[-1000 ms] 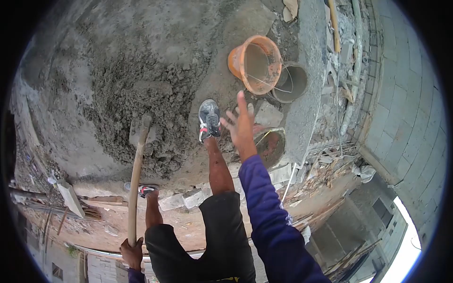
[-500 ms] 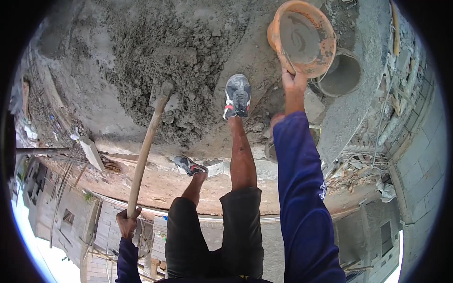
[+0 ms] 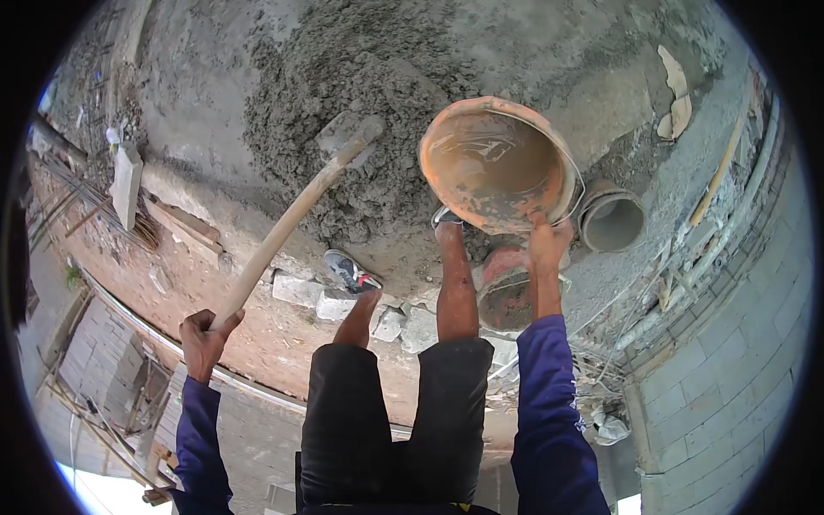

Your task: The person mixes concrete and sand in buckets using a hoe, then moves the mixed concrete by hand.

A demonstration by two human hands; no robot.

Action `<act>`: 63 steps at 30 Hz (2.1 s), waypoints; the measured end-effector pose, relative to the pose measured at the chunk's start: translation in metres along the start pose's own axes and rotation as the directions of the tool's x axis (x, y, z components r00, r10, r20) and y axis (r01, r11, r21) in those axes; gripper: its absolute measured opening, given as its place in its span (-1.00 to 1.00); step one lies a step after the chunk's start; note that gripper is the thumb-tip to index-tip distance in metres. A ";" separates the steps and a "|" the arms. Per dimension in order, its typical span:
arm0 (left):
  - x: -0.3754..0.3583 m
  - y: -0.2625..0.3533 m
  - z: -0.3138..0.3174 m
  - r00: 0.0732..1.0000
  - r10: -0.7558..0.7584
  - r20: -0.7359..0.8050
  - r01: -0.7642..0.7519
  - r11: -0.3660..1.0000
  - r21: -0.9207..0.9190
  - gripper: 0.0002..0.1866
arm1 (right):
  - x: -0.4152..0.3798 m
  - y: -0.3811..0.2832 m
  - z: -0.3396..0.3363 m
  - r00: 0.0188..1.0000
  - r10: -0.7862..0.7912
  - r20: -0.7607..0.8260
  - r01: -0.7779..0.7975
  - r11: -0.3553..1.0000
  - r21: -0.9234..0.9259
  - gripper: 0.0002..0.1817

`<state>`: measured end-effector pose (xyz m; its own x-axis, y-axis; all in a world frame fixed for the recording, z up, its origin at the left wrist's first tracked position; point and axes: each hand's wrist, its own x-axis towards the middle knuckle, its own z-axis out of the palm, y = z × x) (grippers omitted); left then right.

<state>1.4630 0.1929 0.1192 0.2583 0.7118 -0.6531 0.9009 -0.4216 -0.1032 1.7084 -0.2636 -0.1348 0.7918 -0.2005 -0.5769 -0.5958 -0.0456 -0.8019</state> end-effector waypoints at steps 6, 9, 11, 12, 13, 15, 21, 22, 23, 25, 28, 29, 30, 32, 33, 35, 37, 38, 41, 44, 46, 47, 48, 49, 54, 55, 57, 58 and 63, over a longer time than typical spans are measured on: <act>0.014 -0.057 0.004 0.998 0.052 -0.034 -0.054 0.997 -0.052 -0.41 | -0.065 0.004 0.108 0.995 -0.086 0.047 0.090 0.989 -0.114 -0.49; 0.017 -0.073 0.003 0.990 0.124 -0.066 -0.130 0.988 -0.086 -0.40 | -0.099 0.004 0.139 0.985 -0.165 0.053 0.173 0.961 -0.214 -0.48; 0.021 -0.072 -0.002 0.983 0.156 -0.096 -0.166 0.980 -0.112 -0.41 | -0.118 0.003 0.155 0.976 -0.206 0.066 0.216 0.940 -0.262 -0.46; 0.023 -0.070 -0.005 0.981 0.168 -0.097 -0.178 0.979 -0.101 -0.41 | -0.127 0.003 0.160 0.974 -0.215 0.066 0.225 0.944 -0.241 -0.48; 0.026 -0.069 -0.008 0.978 0.181 -0.098 -0.190 0.978 -0.089 -0.41 | -0.134 0.003 0.166 0.973 -0.223 0.065 0.232 0.948 -0.220 -0.49; 0.033 -0.070 -0.010 0.971 0.202 -0.130 -0.215 0.971 -0.100 -0.41 | -0.146 0.004 0.174 0.955 -0.291 0.063 0.297 0.915 -0.273 -0.49; 0.041 -0.065 -0.019 0.965 0.220 -0.146 -0.233 0.969 -0.080 -0.35 | -0.161 -0.004 0.192 0.869 -0.480 0.120 0.451 0.671 -0.588 -0.39; 0.040 -0.064 -0.020 0.963 0.216 -0.160 -0.229 0.971 -0.069 -0.33 | -0.164 -0.004 0.194 0.836 -0.529 0.147 0.484 0.584 -0.652 -0.35; 0.039 -0.062 -0.022 0.962 0.220 -0.163 -0.233 0.970 -0.066 -0.33 | -0.166 -0.004 0.197 0.836 -0.531 0.142 0.483 0.587 -0.650 -0.35; 0.039 -0.059 -0.026 0.972 0.202 -0.122 -0.207 0.978 -0.035 -0.32 | -0.171 -0.006 0.203 0.719 -0.666 0.201 0.625 0.491 -0.607 -0.29; 0.046 -0.055 -0.028 0.974 0.208 -0.095 -0.212 0.977 -0.036 -0.33 | -0.176 -0.015 0.211 0.753 -0.632 0.185 0.593 0.529 -0.607 -0.28; 0.048 -0.055 -0.026 0.970 0.222 -0.095 -0.225 0.974 -0.023 -0.33 | -0.177 -0.018 0.213 0.757 -0.631 0.167 0.583 0.538 -0.609 -0.28; 0.051 -0.056 -0.023 0.960 0.240 -0.147 -0.247 0.968 -0.032 -0.36 | -0.178 -0.020 0.217 0.688 -0.696 0.204 0.648 0.464 -0.604 -0.27; 0.056 -0.054 -0.028 0.937 0.290 -0.197 -0.300 0.954 -0.023 -0.38 | -0.179 -0.023 0.222 0.619 -0.757 0.208 0.687 0.394 -0.610 -0.26; 0.058 -0.051 -0.032 0.963 0.245 -0.109 -0.246 0.969 0.000 -0.38 | -0.179 -0.023 0.222 0.633 -0.744 0.215 0.694 0.422 -0.583 -0.25; 0.059 -0.043 -0.038 0.974 0.226 -0.027 -0.225 0.974 0.033 -0.39 | -0.179 -0.027 0.220 0.625 -0.741 0.244 0.723 0.432 -0.539 -0.22; 0.062 -0.044 -0.034 0.958 0.282 -0.045 -0.283 0.959 -0.001 -0.39 | -0.183 -0.039 0.220 0.611 -0.740 0.281 0.749 0.427 -0.506 -0.19; 0.062 -0.043 -0.033 0.959 0.281 -0.033 -0.282 0.959 -0.035 -0.38 | -0.184 -0.044 0.221 0.619 -0.728 0.295 0.753 0.442 -0.487 -0.17; 0.061 -0.039 -0.029 0.973 0.231 -0.022 -0.232 0.967 -0.102 -0.40 | -0.162 -0.037 0.214 0.529 -0.752 0.394 0.811 0.310 -0.496 -0.08; 0.056 -0.030 -0.028 0.981 0.191 -0.010 -0.190 0.969 -0.159 -0.47 | -0.129 -0.043 0.204 0.531 -0.768 0.358 0.823 0.367 -0.434 -0.03; 0.060 -0.034 -0.025 0.990 0.136 0.041 -0.127 0.976 -0.175 -0.49 | -0.106 -0.054 0.187 0.656 -0.718 0.233 0.747 0.573 -0.336 -0.07; 0.060 -0.034 -0.023 0.993 0.111 0.032 -0.103 0.978 -0.180 -0.52 | -0.084 -0.058 0.172 0.683 -0.724 0.096 0.705 0.620 -0.345 -0.17; 0.061 -0.034 -0.022 0.994 0.104 0.044 -0.094 0.978 -0.189 -0.53 | -0.058 -0.061 0.154 0.696 -0.717 -0.041 0.664 0.664 -0.343 -0.25; 0.060 -0.034 -0.022 0.994 0.094 0.054 -0.081 0.977 -0.198 -0.55 | -0.028 -0.051 0.128 0.859 -0.483 -0.169 0.461 0.874 -0.156 -0.33; 0.057 -0.019 -0.020 0.995 0.044 0.086 -0.033 0.991 -0.133 -0.58 | 0.143 -0.027 -0.046 0.920 0.384 -0.077 -0.197 0.623 0.757 -0.55; 0.056 -0.017 -0.023 0.995 0.032 0.097 -0.021 0.993 -0.114 -0.58 | 0.168 -0.038 -0.061 0.882 0.446 -0.154 -0.179 0.618 0.766 -0.62; 0.059 -0.022 -0.024 0.993 -0.013 0.120 0.028 0.993 -0.119 -0.59 | 0.221 -0.035 -0.094 0.884 0.412 -0.219 -0.148 0.693 0.706 -0.64; 0.060 -0.019 -0.024 0.992 -0.033 0.121 0.047 0.993 -0.108 -0.60 | 0.253 -0.014 -0.115 0.941 0.262 -0.216 -0.106 0.830 0.547 -0.63; 0.060 -0.017 -0.023 0.989 -0.050 0.139 0.065 0.991 -0.113 -0.63 | 0.305 0.008 -0.115 0.935 0.297 -0.195 -0.057 0.667 0.743 -0.46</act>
<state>1.4709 0.2557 0.0989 0.1623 0.6469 -0.7451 0.9494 -0.3081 -0.0607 1.9297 -0.4378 -0.2999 0.5365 -0.3921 -0.7472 -0.3426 0.7081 -0.6175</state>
